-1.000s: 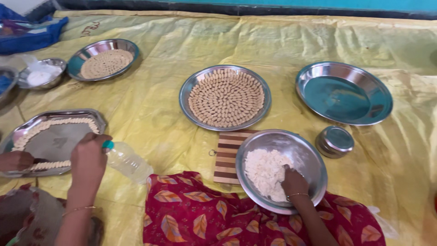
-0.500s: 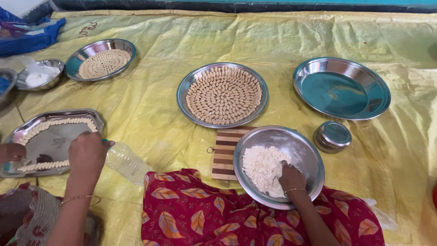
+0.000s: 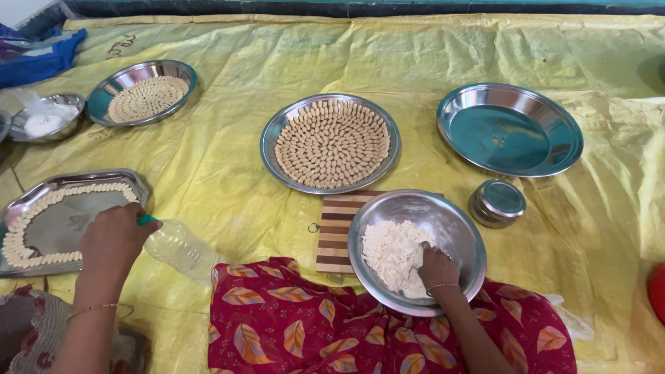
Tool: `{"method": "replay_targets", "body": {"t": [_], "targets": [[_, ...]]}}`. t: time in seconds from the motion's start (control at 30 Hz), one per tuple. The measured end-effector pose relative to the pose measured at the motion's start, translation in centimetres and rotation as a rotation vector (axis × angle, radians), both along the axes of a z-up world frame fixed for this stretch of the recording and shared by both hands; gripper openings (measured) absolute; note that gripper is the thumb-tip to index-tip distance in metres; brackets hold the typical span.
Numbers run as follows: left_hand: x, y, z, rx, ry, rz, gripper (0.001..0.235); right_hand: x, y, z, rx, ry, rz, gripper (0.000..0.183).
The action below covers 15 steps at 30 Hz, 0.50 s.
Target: The person mixes flour in a metal bowl by hand, periodically adding water from a plastic bottle to form a dough. The person kneads the mixture repeatedly while seated on the floor.
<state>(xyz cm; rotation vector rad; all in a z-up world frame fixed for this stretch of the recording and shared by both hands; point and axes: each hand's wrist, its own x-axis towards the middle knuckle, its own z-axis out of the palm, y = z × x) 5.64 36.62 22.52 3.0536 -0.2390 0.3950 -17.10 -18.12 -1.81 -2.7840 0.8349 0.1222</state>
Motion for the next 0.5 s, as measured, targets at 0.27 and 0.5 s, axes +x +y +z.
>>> {"method": "replay_targets", "body": {"t": [0.27, 0.5], "targets": [[-2.8, -2.1, 3.9, -0.025, -0.094, -0.019, 0.032, 0.1, 0.2, 0.9, 0.02, -0.01, -0.007, 0.048], [-18.9, -11.8, -1.1, -0.168, 0.861, -0.626, 0.039, -0.1, 0.1, 0.5, 0.038, 0.004, -0.023, 0.049]]}}
